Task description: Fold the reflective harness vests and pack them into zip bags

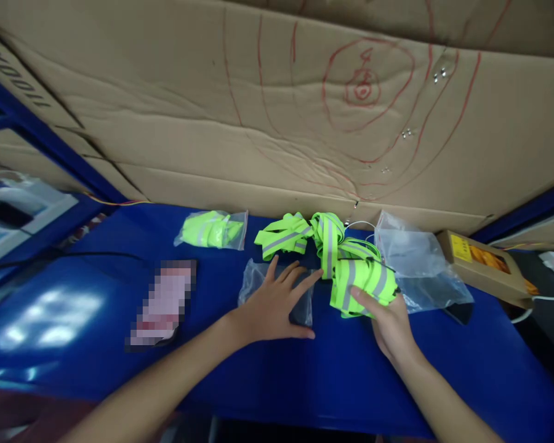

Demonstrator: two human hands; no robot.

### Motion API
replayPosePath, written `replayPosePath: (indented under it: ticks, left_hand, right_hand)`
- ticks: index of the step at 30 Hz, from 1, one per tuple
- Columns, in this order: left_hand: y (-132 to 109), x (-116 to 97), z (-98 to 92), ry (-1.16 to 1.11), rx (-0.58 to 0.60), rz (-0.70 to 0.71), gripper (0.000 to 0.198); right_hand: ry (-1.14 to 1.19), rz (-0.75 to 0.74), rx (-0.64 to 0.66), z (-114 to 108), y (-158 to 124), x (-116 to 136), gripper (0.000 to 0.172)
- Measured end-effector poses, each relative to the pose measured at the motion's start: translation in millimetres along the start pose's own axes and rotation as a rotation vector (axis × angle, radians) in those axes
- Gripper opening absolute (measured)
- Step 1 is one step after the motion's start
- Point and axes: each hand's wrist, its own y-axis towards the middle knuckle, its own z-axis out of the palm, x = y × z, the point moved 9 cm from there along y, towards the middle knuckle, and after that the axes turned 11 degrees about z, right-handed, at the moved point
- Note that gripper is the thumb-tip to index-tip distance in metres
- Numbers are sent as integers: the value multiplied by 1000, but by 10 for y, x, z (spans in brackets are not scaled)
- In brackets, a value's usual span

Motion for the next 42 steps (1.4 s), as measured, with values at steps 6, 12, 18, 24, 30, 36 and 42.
replayPosePath:
  ticks: [6,12,18,24,30,36,42]
  left_hand:
    - [-101,7,26,-5,27,63,132]
    - [-58,-41,-105,79,-136,80,117]
    - [-66,-167,-295,163,-400,44,108]
    - [-89,-231,-323,238,-471,36,105]
    - [-95,-262,-276,282,-472,49,100]
    - [-56,-313,-150,258,-266,215,107]
    - [-63,-287,-172,286,-222,224,89]
  right_hand:
    - [-72,27,41,33,-21,-137,53]
    - [-80,67,51,78,-56,-160,54]
    - [-60,105,67,176,-100,-167,54]
    - [-276,40,110,271,-142,-92,46]
    - [-518,-43,115,333,-194,-6,45]
    - [-779,-144,50,254,-153,62,58]
    - [-815,-286,138,363,-195,99,56]
